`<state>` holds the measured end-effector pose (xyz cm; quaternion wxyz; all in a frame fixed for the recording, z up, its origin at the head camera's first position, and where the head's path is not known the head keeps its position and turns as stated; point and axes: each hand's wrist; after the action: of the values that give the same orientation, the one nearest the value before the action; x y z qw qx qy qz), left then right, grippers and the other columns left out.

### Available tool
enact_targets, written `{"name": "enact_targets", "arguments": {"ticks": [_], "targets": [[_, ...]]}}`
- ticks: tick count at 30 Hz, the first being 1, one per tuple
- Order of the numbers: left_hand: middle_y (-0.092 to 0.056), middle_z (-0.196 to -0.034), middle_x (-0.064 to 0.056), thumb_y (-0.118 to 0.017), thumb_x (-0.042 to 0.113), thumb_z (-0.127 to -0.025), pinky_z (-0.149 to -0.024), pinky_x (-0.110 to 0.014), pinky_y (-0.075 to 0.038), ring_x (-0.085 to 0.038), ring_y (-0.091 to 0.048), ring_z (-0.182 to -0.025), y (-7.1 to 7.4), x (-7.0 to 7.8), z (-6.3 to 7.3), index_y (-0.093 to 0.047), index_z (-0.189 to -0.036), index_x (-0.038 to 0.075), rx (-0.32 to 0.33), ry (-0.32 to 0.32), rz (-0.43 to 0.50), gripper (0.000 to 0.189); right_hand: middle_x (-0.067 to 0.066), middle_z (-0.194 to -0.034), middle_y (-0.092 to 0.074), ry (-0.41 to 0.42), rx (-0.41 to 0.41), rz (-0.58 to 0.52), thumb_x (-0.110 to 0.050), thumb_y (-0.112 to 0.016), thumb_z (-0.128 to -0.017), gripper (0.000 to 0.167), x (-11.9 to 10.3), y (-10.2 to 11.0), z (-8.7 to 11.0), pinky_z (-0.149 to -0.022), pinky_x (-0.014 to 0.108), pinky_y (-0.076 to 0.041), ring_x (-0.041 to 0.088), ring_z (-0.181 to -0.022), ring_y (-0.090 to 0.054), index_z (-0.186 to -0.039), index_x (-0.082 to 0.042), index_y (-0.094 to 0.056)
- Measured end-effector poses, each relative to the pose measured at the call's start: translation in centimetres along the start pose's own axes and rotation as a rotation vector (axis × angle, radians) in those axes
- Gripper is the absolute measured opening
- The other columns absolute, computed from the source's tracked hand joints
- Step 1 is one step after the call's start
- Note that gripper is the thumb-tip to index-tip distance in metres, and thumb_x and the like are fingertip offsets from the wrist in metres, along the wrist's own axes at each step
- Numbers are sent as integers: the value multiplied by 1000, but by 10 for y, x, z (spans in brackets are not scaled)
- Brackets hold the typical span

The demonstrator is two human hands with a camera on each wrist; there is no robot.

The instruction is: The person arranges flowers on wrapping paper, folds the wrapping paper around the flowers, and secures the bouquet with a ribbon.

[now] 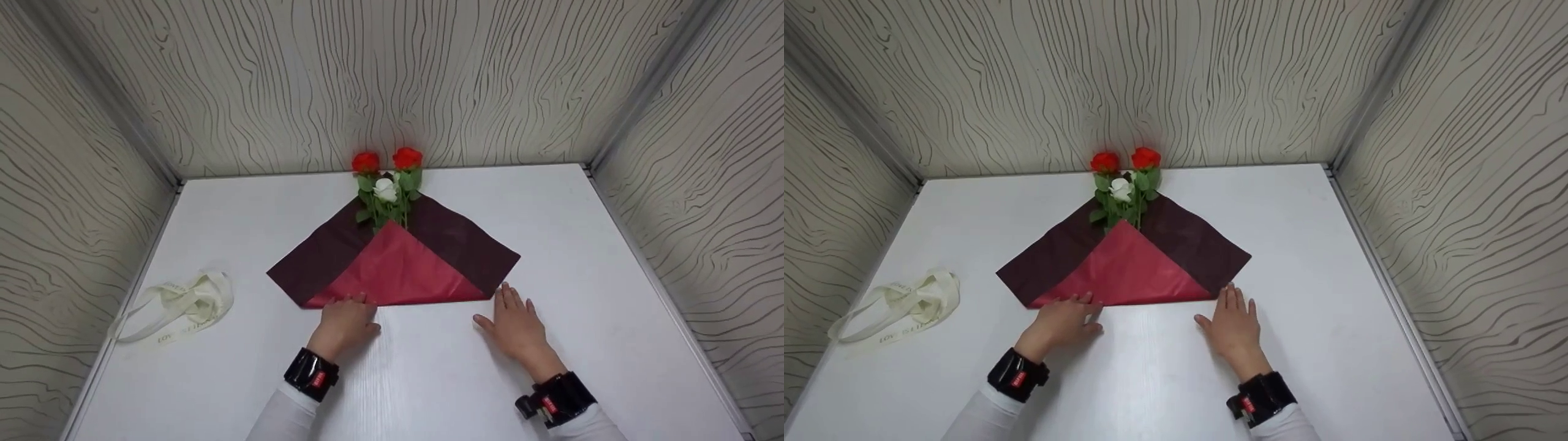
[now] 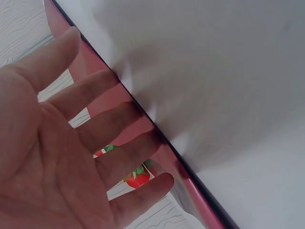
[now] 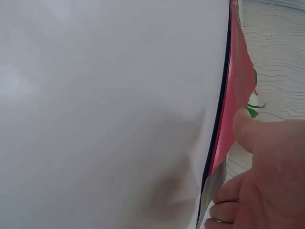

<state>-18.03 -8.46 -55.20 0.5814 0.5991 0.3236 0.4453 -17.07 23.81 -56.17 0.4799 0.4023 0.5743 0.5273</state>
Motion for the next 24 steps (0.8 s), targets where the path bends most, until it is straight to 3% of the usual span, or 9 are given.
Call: {"name": "enact_targets", "arguments": {"ticks": [3,6,8,10,14,19,24], "targets": [[-59,-94,-5,-62,41,-77,-73,-49,-41,-28,-57,-77,0,1,-2,-65,-94,16,5,11,-19,30,21,-139,-28,73,60,5,-47,-48,-87,70,-18,1,-10,-98,53,-22,35,-127,-25,-132,5,-35],[-58,-89,-4,-62,43,-77,-74,-48,-41,-28,-57,-76,2,3,-4,-65,-91,16,-5,23,-29,31,14,-142,-26,177,8,-3,-49,-45,-87,65,-38,-1,-20,-99,52,-21,35,-128,-22,-136,-8,-35],[-59,-97,-6,-60,43,-78,-78,-50,-39,-30,-57,-85,3,3,-4,-64,-100,14,-33,20,-21,36,10,-143,-26,209,-49,0,-52,-43,-87,62,-49,-4,-25,-99,52,-22,38,-128,-19,-137,-17,-35],[-56,-113,-8,-59,42,-80,-84,-54,-35,-32,-53,-100,4,1,-2,-59,-114,14,-75,14,-2,44,9,-143,-26,203,-97,12,-53,-43,-86,59,-56,-8,-29,-99,52,-22,43,-127,-18,-137,-23,-35],[-36,-138,-9,-57,38,-83,-91,-62,-23,-34,-31,-124,2,-7,6,-43,-133,19,-152,1,72,56,9,-142,-28,154,-135,52,-54,-44,-85,57,-61,-14,-30,-96,55,-25,50,-123,-19,-136,-29,-37],[-27,-142,-7,-53,44,-84,-95,-61,-18,-32,-22,-129,-4,-16,16,-35,-137,20,-140,-38,107,60,10,-141,-29,153,-133,75,-54,-45,-85,56,-62,-16,-30,-95,57,-24,52,-122,-21,-135,-30,-38],[-22,-144,-8,-47,49,-86,-98,-58,-14,-31,-16,-131,-10,-29,30,-32,-139,19,-123,-16,108,62,9,-142,-28,167,-149,93,-55,-44,-85,57,-61,-17,-30,-96,56,-24,51,-122,-21,-136,-31,-35]]}}
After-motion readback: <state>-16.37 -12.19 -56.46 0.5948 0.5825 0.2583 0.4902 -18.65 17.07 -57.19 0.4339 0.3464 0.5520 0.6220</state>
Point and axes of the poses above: each hand's wrist, its own z-axis away from the middle knuckle, its own y-axis out of the back of the hand, x = y × z
